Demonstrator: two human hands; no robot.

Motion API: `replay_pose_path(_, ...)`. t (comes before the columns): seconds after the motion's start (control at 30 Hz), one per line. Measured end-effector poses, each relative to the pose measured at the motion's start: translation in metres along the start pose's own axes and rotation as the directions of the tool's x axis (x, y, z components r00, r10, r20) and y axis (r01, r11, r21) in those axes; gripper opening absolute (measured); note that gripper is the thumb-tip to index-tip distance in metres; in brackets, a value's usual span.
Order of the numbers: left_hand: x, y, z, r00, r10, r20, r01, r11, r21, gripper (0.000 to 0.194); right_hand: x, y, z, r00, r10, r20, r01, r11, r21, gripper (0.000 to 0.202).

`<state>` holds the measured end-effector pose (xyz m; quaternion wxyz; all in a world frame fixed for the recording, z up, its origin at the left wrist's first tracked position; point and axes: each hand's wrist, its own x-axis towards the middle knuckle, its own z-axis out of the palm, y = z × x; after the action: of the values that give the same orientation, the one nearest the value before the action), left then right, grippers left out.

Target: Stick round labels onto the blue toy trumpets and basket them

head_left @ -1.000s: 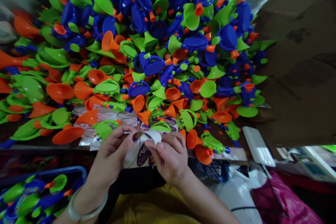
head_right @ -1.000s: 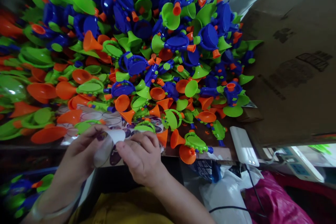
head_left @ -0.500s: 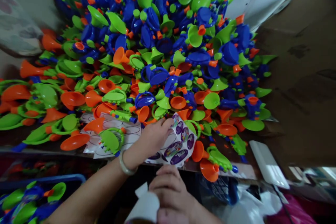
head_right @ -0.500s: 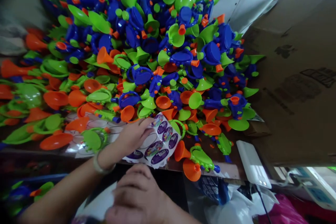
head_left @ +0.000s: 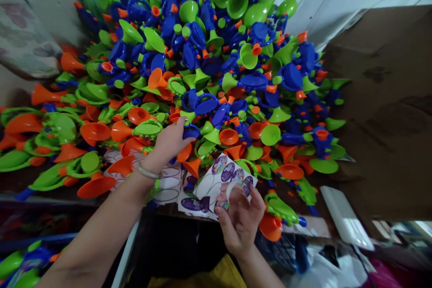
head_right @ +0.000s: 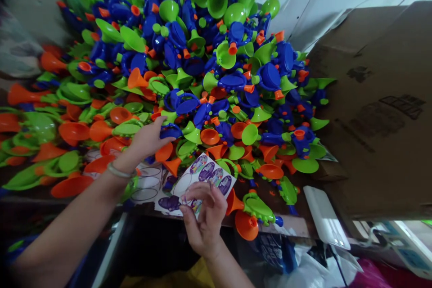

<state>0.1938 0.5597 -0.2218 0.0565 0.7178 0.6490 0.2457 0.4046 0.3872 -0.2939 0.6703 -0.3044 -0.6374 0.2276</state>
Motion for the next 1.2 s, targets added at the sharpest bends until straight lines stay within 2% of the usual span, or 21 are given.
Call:
replay_pose_path(0.07, 0.003, 0.000, -0.006, 1.000, -0.007, 0.008, 0.007, 0.999, -0.047, 0.072, 0.001, -0.001, 0.000, 1.000, 0.000, -0.004, 0.000, 1.000, -0.030, 0.080)
replay_pose_path(0.17, -0.001, -0.007, -0.027, 0.997, -0.061, -0.053, 0.053, 0.988, -0.143, 0.054, 0.007, -0.007, 0.000, 0.999, -0.001, -0.035, 0.001, 1.000, -0.008, 0.079)
replay_pose_path(0.23, -0.009, -0.013, -0.043, 0.974, -0.186, -0.127, 0.119, 0.904, -0.410, 0.045, 0.014, -0.012, 0.000, 0.996, 0.014, -0.087, -0.010, 0.999, 0.048, 0.075)
replay_pose_path(0.27, -0.015, -0.015, -0.050, 0.947, -0.272, -0.170, 0.120, 0.792, -0.599, 0.043, 0.018, -0.015, 0.000, 0.993, 0.041, -0.110, -0.033, 0.996, 0.078, 0.073)
replay_pose_path(0.33, -0.032, -0.014, -0.057, 0.870, -0.441, -0.221, -0.009, 0.434, -0.901, 0.040, 0.025, -0.023, -0.001, 0.984, 0.131, -0.121, -0.115, 0.985, 0.131, 0.072)
replay_pose_path(0.4, -0.055, -0.006, -0.053, 0.821, -0.540, -0.186, -0.141, 0.124, -0.982, 0.038, 0.031, -0.032, -0.001, 0.968, 0.235, -0.090, -0.216, 0.959, 0.184, 0.075)
replay_pose_path(0.43, -0.070, 0.001, -0.047, 0.827, -0.548, -0.121, -0.135, 0.016, -0.991, 0.040, 0.033, -0.036, 0.000, 0.960, 0.273, -0.069, -0.252, 0.943, 0.219, 0.077)
replay_pose_path(0.5, -0.102, 0.017, -0.031, 0.853, -0.520, 0.049, -0.008, -0.108, -0.994, 0.048, 0.036, -0.044, 0.002, 0.947, 0.320, -0.033, -0.297, 0.908, 0.296, 0.080)
replay_pose_path(0.57, -0.134, 0.032, -0.014, 0.857, -0.477, 0.197, 0.135, -0.161, -0.978, 0.051, 0.038, -0.051, 0.005, 0.936, 0.352, 0.012, -0.333, 0.873, 0.356, 0.083)
replay_pose_path(0.63, -0.162, 0.045, -0.002, 0.836, -0.423, 0.350, 0.290, -0.201, -0.936, 0.059, 0.038, -0.055, 0.010, 0.926, 0.372, 0.066, -0.368, 0.850, 0.377, 0.086)
replay_pose_path(0.73, -0.187, 0.049, 0.005, 0.808, -0.350, 0.474, 0.435, -0.188, -0.881, 0.074, 0.036, -0.056, 0.015, 0.912, 0.391, 0.126, -0.409, 0.834, 0.370, 0.091)
replay_pose_path(0.83, -0.193, 0.036, 0.006, 0.838, -0.190, 0.512, 0.493, -0.143, -0.859, 0.085, 0.036, -0.052, 0.016, 0.907, 0.395, 0.145, -0.420, 0.831, 0.365, 0.093)
replay_pose_path(0.9, -0.191, 0.025, 0.006, 0.867, -0.098, 0.489, 0.474, -0.139, -0.869, 0.086, 0.037, -0.049, 0.014, 0.902, 0.397, 0.172, -0.432, 0.820, 0.375, 0.094)
replay_pose_path(0.97, -0.188, 0.016, 0.006, 0.870, -0.149, 0.470, 0.449, -0.154, -0.880, 0.073, 0.040, -0.046, 0.011, 0.879, 0.395, 0.267, -0.474, 0.784, 0.401, 0.097)
replay_pose_path(1.07, -0.183, 0.013, -0.001, 0.808, -0.302, 0.506, 0.483, -0.155, -0.862, 0.060, 0.045, -0.040, 0.008, 0.823, 0.340, 0.455, -0.541, 0.712, 0.448, 0.099)
replay_pose_path(1.13, -0.182, 0.015, -0.008, 0.798, -0.263, 0.542, 0.525, -0.139, -0.840, 0.054, 0.049, -0.037, 0.006, 0.795, 0.303, 0.525, -0.563, 0.689, 0.456, 0.100)
replay_pose_path(1.2, -0.181, 0.019, -0.013, 0.803, -0.179, 0.568, 0.551, -0.140, -0.823, 0.051, 0.052, -0.037, 0.005, 0.789, 0.306, 0.533, -0.564, 0.706, 0.429, 0.099)
